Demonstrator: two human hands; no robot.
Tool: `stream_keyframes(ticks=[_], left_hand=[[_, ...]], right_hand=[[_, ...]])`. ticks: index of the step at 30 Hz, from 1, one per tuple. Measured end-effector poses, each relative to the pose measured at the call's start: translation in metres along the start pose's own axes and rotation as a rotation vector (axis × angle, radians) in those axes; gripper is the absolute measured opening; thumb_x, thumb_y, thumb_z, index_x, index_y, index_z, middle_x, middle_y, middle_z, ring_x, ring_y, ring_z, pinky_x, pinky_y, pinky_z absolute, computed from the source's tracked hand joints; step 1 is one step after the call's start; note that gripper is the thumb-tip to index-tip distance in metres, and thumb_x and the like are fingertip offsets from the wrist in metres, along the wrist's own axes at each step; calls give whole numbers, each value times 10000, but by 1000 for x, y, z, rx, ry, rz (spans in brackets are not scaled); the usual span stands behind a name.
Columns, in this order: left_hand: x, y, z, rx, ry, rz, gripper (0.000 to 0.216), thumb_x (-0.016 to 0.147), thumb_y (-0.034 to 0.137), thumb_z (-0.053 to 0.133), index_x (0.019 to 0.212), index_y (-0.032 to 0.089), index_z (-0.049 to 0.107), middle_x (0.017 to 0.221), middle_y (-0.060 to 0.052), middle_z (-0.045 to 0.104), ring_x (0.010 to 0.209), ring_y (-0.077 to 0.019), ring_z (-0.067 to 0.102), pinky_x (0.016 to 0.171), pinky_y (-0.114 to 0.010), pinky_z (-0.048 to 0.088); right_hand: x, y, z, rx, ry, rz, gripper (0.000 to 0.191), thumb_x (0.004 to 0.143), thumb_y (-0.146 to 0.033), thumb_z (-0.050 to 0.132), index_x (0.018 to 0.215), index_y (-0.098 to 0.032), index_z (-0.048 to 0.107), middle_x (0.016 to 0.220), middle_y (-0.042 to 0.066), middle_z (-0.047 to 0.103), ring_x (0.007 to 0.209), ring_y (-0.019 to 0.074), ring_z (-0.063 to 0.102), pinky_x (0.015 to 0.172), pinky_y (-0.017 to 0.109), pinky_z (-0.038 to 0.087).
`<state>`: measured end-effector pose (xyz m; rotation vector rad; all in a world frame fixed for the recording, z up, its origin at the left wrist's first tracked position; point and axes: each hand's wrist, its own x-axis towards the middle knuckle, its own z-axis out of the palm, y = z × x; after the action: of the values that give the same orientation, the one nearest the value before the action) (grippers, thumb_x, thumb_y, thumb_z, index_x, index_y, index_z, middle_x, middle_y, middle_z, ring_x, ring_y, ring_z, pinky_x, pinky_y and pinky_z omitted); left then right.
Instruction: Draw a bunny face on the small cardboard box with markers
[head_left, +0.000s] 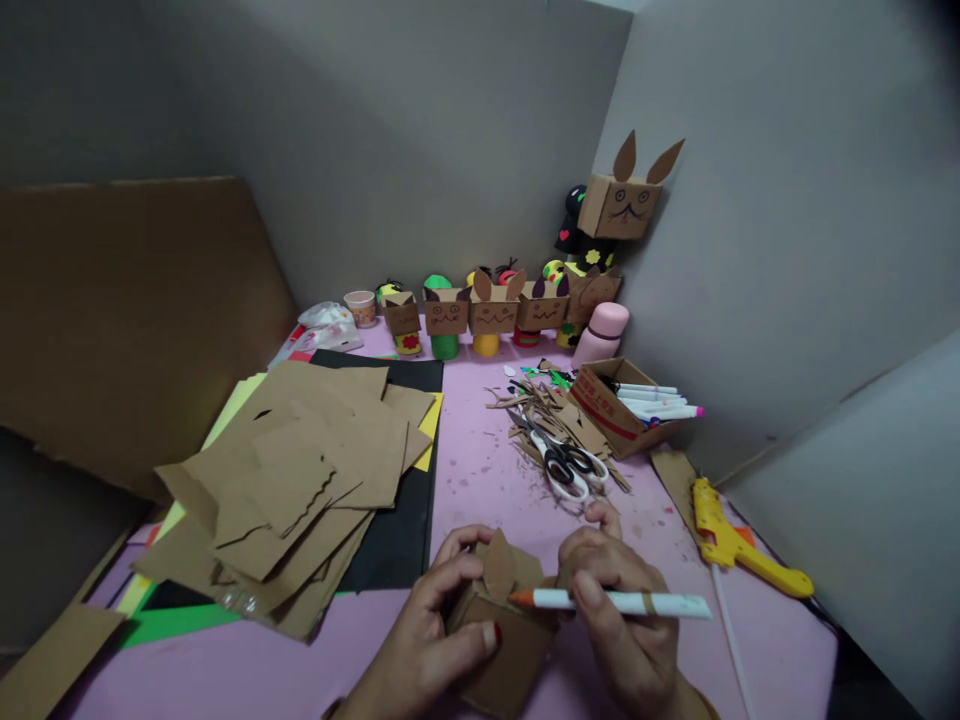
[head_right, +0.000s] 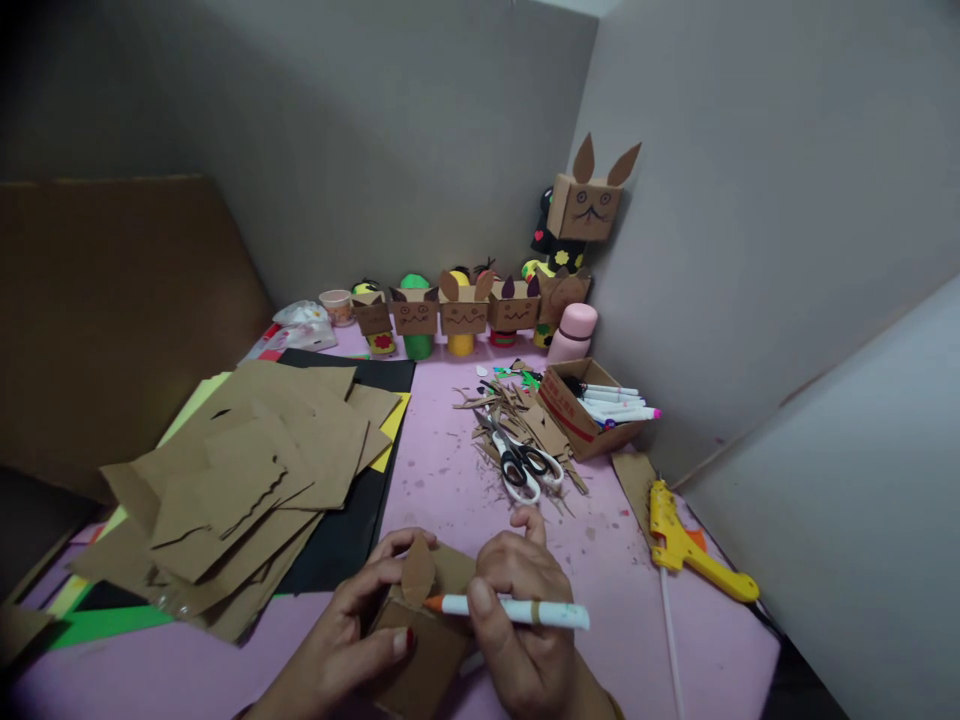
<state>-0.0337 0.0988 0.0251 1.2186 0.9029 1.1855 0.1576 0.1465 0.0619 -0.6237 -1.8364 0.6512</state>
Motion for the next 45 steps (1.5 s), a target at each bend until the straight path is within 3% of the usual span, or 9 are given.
stream_keyframes(ticks=[19, 26, 36, 45], left_hand=[[1, 1, -1, 31, 1, -9, 275, 739, 448, 726, 992, 347, 688, 1277, -47, 441, 1204, -294, 467, 992, -424, 359], [-1, -2, 0, 38, 5, -24, 302, 735, 485, 719, 1005, 353, 693, 1294, -45, 424, 1241, -301, 437, 1000, -409, 349], [0, 0, 0, 69, -12, -23, 305, 726, 491, 721, 996, 351, 696, 1299, -49, 437, 1275, -329, 390, 1056, -484, 270], [2, 2, 2, 50, -41, -10, 290, 731, 471, 715, 981, 325, 700, 1253, -59, 466, 1219, -313, 443, 1003, -448, 351]], right_hand=[[-3, 5, 2, 41, 2, 75, 206, 920, -167, 451, 721, -217, 460, 659, -75, 486, 609, 111, 503, 1027, 431, 147], [-1, 3, 3, 25, 30, 60, 209, 923, -147, 431, 728, -216, 465, 655, -66, 509, 619, 119, 516, 964, 411, 215], [-3, 6, 3, 37, 88, 81, 242, 940, -183, 430, 710, -218, 497, 634, -50, 533, 612, 139, 527, 969, 427, 227], [-1, 9, 3, -23, 158, 88, 244, 936, -195, 441, 707, -223, 523, 636, -38, 545, 624, 159, 536, 958, 430, 246]])
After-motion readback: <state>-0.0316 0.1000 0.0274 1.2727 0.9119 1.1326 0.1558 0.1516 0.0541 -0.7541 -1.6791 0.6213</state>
